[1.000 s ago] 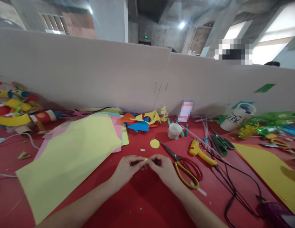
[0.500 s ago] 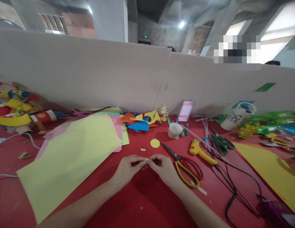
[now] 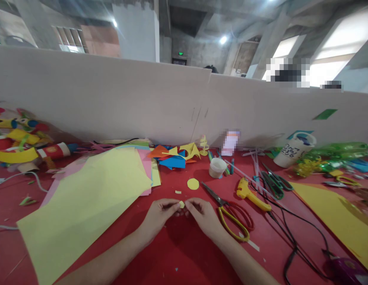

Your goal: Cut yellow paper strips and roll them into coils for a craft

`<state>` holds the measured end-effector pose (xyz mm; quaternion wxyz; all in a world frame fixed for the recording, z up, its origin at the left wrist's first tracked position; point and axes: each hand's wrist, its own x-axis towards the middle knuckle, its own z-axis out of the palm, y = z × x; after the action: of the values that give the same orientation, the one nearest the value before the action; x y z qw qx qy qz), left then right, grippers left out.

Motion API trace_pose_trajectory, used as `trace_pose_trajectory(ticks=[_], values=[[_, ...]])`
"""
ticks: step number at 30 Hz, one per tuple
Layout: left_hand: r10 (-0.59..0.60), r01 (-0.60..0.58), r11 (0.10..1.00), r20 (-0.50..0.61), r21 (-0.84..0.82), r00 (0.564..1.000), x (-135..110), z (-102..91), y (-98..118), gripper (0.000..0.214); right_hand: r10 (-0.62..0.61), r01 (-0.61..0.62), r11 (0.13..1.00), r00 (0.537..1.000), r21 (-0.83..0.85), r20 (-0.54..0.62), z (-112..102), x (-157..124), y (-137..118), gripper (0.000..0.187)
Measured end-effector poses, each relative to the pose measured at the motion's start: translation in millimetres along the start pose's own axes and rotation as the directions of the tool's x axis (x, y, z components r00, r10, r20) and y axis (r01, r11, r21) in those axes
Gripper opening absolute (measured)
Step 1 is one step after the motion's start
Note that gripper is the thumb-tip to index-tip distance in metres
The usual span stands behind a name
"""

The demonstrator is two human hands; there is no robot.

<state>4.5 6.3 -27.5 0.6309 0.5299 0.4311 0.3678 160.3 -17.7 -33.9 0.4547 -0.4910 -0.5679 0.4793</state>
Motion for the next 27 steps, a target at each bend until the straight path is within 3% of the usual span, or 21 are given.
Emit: trace_pose_trajectory(ticks=[5,15,22,27], values=[[-0.002,0.003,1.000,-0.029,0.003,1.000,0.5,-0.4,-0.7,0.025,0.042,-0.043,0.993,0.999,0.110,0.007,-1.1,2.7,3.5,0.024],[0.091,-0.093,0.994,0.040,0.055,0.995,-4.9,-0.3,-3.6,0.020,0.057,-0.059,0.998,0.994,-0.016,-0.098,2.4,0.6,2.1,0.018],[0.064,-0.065,0.997,0.015,0.050,0.998,-3.6,0.2,-1.7,0.023,0.038,-0.036,0.999,0.999,0.039,-0.029,1.7,0.2,-3.1,0.023],[0.107,-0.109,0.992,0.039,0.060,0.993,-3.7,-0.2,-4.1,0.022,0.044,-0.043,0.999,0.997,0.007,-0.059,1.7,0.0,-4.3,0.025]])
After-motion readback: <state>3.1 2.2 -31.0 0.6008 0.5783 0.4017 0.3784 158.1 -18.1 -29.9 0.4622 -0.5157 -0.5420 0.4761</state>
